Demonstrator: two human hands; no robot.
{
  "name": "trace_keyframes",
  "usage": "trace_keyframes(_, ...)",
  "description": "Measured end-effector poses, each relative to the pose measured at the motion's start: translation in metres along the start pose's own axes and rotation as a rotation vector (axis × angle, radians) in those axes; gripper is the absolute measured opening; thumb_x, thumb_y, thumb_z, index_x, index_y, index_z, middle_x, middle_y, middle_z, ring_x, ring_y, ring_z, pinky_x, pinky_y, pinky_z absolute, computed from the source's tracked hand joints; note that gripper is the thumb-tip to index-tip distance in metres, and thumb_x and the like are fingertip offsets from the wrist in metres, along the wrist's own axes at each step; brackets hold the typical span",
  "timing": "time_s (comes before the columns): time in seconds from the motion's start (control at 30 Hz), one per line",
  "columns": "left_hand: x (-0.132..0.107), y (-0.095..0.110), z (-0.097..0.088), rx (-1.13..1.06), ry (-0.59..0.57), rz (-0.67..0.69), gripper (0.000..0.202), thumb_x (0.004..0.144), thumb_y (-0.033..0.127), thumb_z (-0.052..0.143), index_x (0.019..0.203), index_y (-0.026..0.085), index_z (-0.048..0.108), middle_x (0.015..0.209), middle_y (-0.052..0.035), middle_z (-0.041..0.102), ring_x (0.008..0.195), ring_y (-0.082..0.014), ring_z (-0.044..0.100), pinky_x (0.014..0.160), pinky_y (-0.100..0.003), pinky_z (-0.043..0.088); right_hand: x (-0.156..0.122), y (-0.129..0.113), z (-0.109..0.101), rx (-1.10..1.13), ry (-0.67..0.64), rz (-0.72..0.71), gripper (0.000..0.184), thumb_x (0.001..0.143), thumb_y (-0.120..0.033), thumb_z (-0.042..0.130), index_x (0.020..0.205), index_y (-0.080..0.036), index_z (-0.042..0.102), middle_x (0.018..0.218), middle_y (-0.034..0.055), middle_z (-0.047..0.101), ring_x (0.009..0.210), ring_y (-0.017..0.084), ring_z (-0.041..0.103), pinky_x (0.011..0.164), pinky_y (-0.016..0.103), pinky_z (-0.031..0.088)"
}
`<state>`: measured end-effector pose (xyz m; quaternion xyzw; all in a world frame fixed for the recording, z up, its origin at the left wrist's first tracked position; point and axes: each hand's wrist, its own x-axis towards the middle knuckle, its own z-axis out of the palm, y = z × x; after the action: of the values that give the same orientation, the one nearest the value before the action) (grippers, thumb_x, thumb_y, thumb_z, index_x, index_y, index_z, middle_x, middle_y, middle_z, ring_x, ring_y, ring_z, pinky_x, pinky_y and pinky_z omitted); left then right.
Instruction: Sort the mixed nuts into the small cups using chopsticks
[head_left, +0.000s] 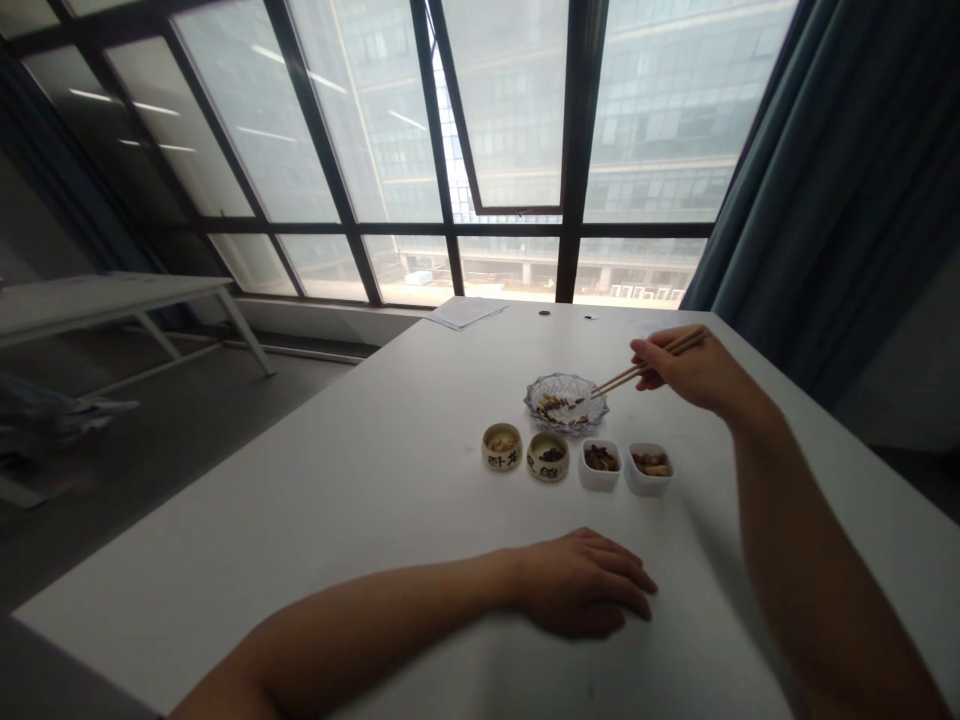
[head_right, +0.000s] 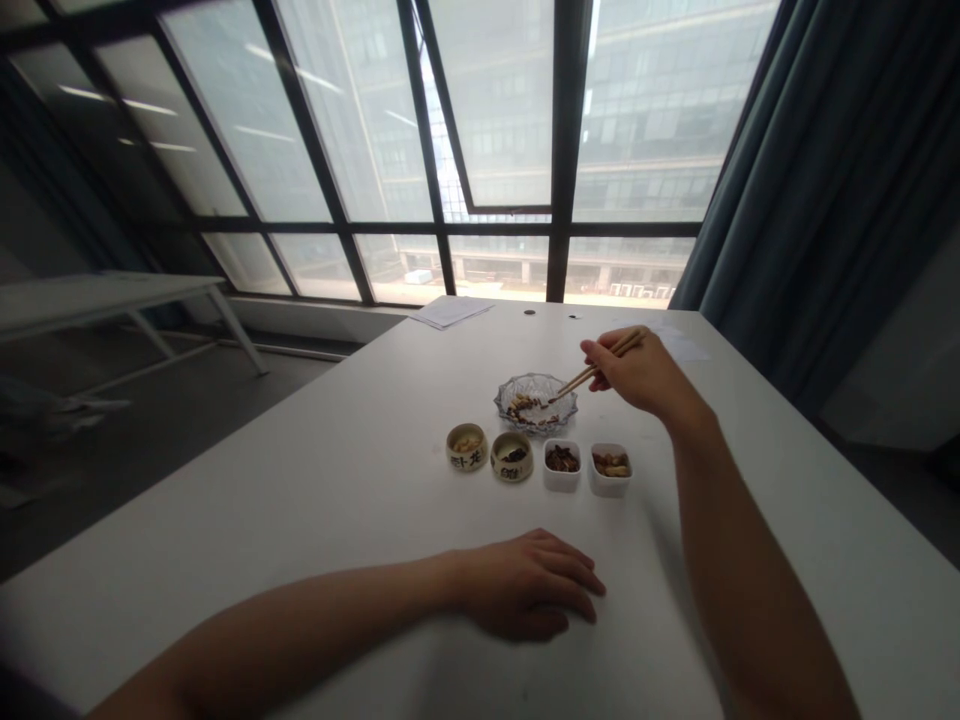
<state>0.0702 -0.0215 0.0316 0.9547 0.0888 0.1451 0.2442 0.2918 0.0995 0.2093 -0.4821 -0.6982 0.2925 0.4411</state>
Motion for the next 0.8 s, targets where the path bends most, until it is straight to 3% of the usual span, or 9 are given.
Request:
trace_keyframes(0.17,0.0,0.0,0.0,-0.003,-0.002,-0.006,0.036,0.097,0.034,0.051,0.128,0.023,0.066,0.147,-0.0064,0.065,0.146,-0.0226,0.051,0.127,-0.038,0.031,0.023,0.033,0.027,-0.149,-0.082,-0.098,0.034,0.094,-0.043,0.072,0.076,-0.015,0.073,0.063,0.0071,0.072,0.057,0.019,0.073,0.051,0.023,0.053)
trace_keyframes(0.37,-0.001,0.0,0.001,0.002,-0.005,-0.004,0.037,0.098,0.034,0.05,0.129,0.022,0.066,0.148,-0.0065,0.064,0.146,-0.0225,0.051,0.127,-0.037,0.032,0.037,0.066,0.048,-0.237,-0.137,-0.139,0.038,0.096,-0.045,0.066,0.071,-0.017,0.07,0.057,0.0051,0.068,0.051,0.018,0.065,0.051,0.025,0.044)
trace_keyframes(0.6,0.0,-0.001,0.002,0.016,0.017,0.026,0.037,0.097,0.033,0.05,0.128,0.02,0.067,0.146,-0.0075,0.065,0.145,-0.022,0.052,0.127,-0.035,0.032,0.042,0.084,0.056,-0.242,-0.092,-0.188,0.047,0.097,-0.052,0.06,0.066,-0.017,0.067,0.057,0.0058,0.068,0.051,0.018,0.064,0.049,0.025,0.043)
trace_keyframes(0.8,-0.001,-0.002,0.003,0.026,0.025,0.031,0.037,0.097,0.033,0.05,0.128,0.02,0.067,0.146,-0.0075,0.065,0.145,-0.0219,0.052,0.126,-0.034,0.032,0.045,0.09,0.06,-0.145,0.007,-0.129,0.046,0.096,-0.053,0.063,0.069,-0.016,0.07,0.059,0.0086,0.07,0.05,0.02,0.068,0.049,0.027,0.052)
